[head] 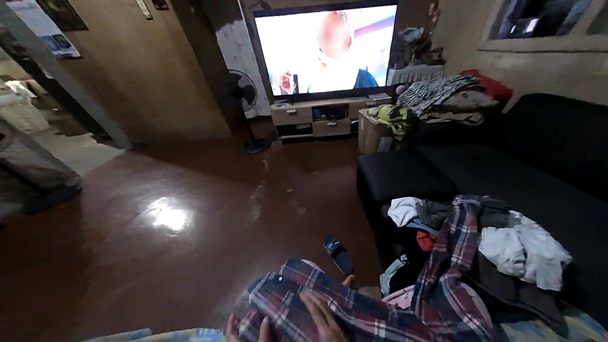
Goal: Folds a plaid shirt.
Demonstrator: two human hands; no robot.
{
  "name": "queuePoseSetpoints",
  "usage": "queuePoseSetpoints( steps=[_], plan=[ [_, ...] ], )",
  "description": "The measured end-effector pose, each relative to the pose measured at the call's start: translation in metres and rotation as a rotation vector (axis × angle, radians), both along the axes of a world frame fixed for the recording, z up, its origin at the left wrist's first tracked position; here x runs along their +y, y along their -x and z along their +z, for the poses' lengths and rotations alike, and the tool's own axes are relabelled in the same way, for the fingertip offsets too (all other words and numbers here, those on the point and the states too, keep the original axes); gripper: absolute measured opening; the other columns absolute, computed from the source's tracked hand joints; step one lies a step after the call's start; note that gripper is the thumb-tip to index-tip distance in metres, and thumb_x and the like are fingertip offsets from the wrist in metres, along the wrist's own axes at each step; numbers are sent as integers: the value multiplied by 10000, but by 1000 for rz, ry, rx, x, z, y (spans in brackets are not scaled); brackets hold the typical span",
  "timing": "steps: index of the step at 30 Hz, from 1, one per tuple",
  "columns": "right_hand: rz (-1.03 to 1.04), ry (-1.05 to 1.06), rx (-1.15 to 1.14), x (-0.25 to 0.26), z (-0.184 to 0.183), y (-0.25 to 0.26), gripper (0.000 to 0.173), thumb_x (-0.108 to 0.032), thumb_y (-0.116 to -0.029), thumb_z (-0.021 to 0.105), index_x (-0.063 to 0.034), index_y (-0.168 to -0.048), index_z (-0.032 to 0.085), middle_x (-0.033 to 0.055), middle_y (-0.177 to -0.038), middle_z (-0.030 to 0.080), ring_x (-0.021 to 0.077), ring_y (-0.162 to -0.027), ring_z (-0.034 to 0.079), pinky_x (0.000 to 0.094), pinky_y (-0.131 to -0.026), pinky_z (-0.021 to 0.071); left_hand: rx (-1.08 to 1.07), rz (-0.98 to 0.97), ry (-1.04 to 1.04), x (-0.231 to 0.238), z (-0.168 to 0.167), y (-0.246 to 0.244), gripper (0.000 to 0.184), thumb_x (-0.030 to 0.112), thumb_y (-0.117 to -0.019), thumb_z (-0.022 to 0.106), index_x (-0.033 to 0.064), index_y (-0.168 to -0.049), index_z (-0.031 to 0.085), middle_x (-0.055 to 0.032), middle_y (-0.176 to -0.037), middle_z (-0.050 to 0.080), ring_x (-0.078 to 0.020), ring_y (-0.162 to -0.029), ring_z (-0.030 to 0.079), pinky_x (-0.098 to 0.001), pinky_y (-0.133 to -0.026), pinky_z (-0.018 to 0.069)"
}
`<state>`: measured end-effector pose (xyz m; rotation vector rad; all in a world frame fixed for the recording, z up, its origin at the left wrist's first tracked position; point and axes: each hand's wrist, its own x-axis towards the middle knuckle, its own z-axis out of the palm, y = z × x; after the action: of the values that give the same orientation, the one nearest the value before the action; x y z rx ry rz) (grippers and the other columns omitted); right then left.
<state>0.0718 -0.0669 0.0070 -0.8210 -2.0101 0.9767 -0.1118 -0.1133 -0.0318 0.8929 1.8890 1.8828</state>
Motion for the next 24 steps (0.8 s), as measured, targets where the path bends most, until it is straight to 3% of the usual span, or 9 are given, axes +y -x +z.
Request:
queuePoseSetpoints(
  steps=[3,6,8,10,12,16,20,22,24],
  plan=[
    [106,212,95,13,-9,25,1133,-292,-759,887,46,-1602,209,218,-1650,283,261,-1529,304,404,-1260,285,130,-312,23,0,59,-25,983,209,-935,688,-25,-1615,18,-254,-1658,182,-253,-1444,412,-373,-1145,424],
    [-18,539,194,23,5,34,555,-165,-857,785,63,-1311,560,140,-1151,683,130,-1047,659,302,-944,543,46,-567,-107,8,82,-32,840,167,-1044,521,-42,-1593,-81,-209,-1391,608,-242,-1134,703,-415,-961,602],
    [-28,598,278,37,9,31,433,-203,-1030,570,57,-1375,549,149,-1282,660,135,-1179,628,318,-1051,490,27,-528,-106,14,76,-20,782,130,-1052,457,-53,-1583,-86,-186,-1217,710,-241,-1072,723,-409,-959,592],
    [104,573,420,52,-2,26,486,-191,-1106,323,29,-1530,412,144,-1587,432,168,-1470,400,360,-1239,302,5,-440,-6,17,62,-8,754,75,-1019,491,-35,-1598,22,-186,-1222,693,-230,-1071,709,-392,-928,589],
    [135,628,491,56,-12,26,515,-238,-1117,244,11,-1540,399,136,-1604,406,183,-1474,393,381,-1235,313,-17,-407,69,23,45,-4,785,58,-964,578,3,-1601,123,-182,-1259,668,-238,-1066,701,-400,-873,602],
    [8,769,407,56,-8,28,563,-315,-1088,422,-21,-1566,376,151,-1626,364,198,-1491,365,401,-1235,299,-37,-449,7,42,30,-12,1041,44,-816,758,46,-1619,94,-166,-1393,603,-248,-1102,695,-384,-847,623],
    [-136,888,308,65,-9,31,496,-332,-1056,551,11,-1414,538,168,-1379,603,197,-1263,584,381,-1092,469,15,-446,38,54,32,-17,1198,73,-741,832,58,-1623,22,-116,-1291,685,-228,-1086,713,-368,-802,643],
    [-214,913,256,70,-9,35,442,-329,-1093,472,48,-1262,629,197,-1285,636,230,-1201,589,423,-1051,454,190,-369,148,58,28,-18,1286,210,-649,856,34,-1625,36,-156,-1341,616,-222,-1090,672,-387,-839,595],
    [-219,927,251,68,-3,36,479,-338,-1107,422,54,-1308,612,211,-1391,584,252,-1313,532,450,-1125,398,234,-321,217,58,31,-18,1296,213,-629,830,30,-1629,26,-216,-1361,574,-243,-1059,661,-425,-855,573]
  ],
)
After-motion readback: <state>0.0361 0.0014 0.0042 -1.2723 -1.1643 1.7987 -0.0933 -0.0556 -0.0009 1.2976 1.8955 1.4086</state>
